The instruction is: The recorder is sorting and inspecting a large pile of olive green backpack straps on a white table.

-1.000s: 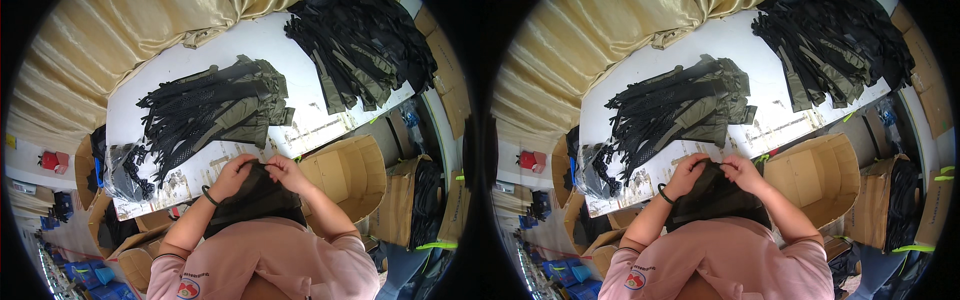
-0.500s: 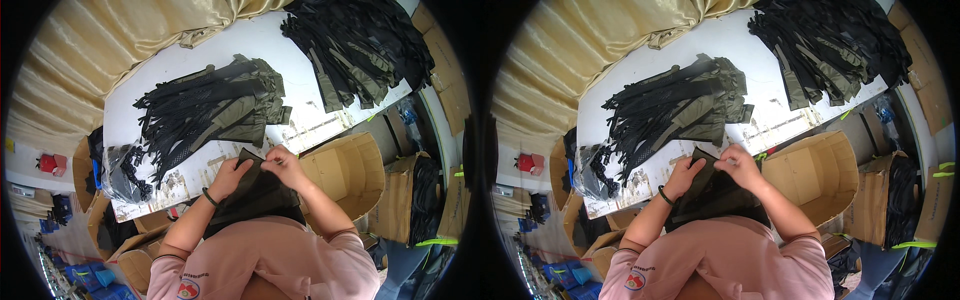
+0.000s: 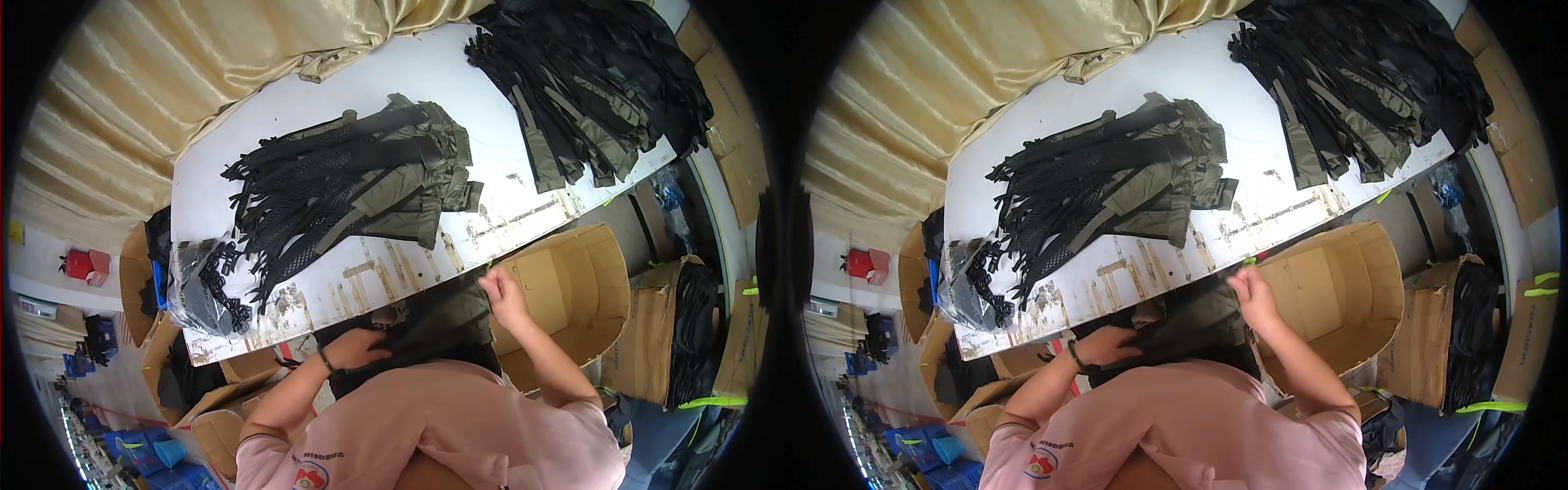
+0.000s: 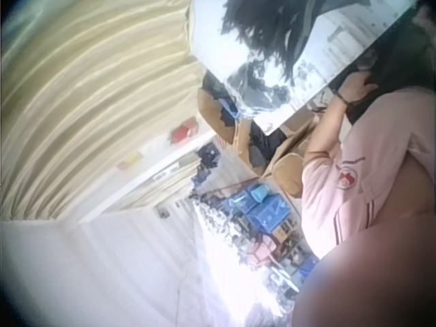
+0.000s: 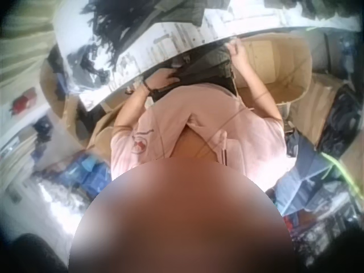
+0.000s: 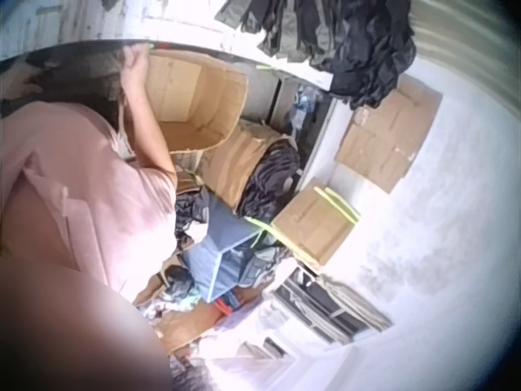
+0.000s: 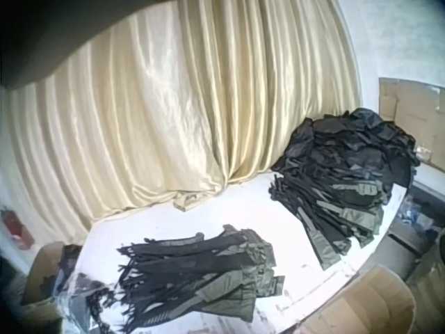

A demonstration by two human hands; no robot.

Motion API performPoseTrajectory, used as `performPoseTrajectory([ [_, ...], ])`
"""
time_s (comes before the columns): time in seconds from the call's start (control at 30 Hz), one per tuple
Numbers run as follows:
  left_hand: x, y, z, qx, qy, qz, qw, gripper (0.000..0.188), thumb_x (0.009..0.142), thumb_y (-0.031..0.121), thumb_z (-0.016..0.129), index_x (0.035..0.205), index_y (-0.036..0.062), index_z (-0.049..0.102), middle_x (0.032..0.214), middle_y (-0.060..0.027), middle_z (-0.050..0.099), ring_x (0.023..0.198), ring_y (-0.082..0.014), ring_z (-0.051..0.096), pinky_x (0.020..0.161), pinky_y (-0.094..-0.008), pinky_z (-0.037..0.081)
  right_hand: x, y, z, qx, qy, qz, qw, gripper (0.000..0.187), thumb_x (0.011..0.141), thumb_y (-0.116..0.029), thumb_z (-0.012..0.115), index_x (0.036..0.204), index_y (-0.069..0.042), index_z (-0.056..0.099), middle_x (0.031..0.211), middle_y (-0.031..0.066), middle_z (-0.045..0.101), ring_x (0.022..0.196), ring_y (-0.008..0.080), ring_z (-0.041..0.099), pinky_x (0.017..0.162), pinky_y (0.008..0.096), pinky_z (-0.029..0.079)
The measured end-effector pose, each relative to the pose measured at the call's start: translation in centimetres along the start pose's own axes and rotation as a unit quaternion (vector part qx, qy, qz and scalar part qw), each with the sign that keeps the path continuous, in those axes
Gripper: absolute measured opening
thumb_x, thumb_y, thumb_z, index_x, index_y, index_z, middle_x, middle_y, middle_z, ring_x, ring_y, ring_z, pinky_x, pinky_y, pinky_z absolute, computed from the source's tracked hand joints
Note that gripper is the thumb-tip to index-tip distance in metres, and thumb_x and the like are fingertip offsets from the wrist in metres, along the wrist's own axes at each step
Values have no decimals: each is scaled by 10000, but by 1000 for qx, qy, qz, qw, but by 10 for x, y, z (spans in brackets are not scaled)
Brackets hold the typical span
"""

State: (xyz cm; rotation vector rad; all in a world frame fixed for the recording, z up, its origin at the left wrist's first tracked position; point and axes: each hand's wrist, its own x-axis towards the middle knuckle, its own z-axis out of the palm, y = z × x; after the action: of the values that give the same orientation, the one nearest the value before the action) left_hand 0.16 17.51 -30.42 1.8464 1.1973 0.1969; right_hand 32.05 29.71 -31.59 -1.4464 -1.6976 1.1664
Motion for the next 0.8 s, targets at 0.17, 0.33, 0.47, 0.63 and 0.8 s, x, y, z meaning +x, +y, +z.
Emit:
performPoseTrajectory([
  [0.17,-32,-10,-2,-72,-102,-150,981,422,864,415,635,738,18,564,716,-198,597,690,-373,596,603,-421,451,-27,37,-6,-157,-23,-1,987,168,843,-102,665,814,-27,517,730,158,555,662,318,574,613,379,458],
  [0.33,-26,-31,39,154,-115,-133,972,505,863,523,547,842,37,680,811,-196,659,755,-375,643,679,-437,514,57,-50,13,-86,106,-128,982,207,825,-176,686,847,-14,559,732,153,557,649,334,548,616,390,461],
  [0.47,-3,18,-3,233,-139,-157,950,472,824,517,605,833,51,677,787,-170,660,770,-368,642,678,-437,512,156,-99,34,26,141,-136,980,439,830,-256,710,1160,-52,505,733,79,590,692,198,604,636,313,483],
  [0.63,27,47,-64,103,243,7,965,333,766,204,695,1035,25,612,1044,-178,611,956,-363,584,813,-419,472,186,-122,55,53,91,-160,982,300,803,-112,690,1052,-61,529,683,47,521,602,150,507,569,310,436],
  [0.8,66,84,-115,236,472,73,846,493,748,44,653,1227,55,538,1290,-167,497,1220,-359,449,1062,-503,299,70,-134,62,350,-87,-120,925,211,855,47,623,1022,-46,535,782,-79,459,686,-1,408,585,163,320],
])
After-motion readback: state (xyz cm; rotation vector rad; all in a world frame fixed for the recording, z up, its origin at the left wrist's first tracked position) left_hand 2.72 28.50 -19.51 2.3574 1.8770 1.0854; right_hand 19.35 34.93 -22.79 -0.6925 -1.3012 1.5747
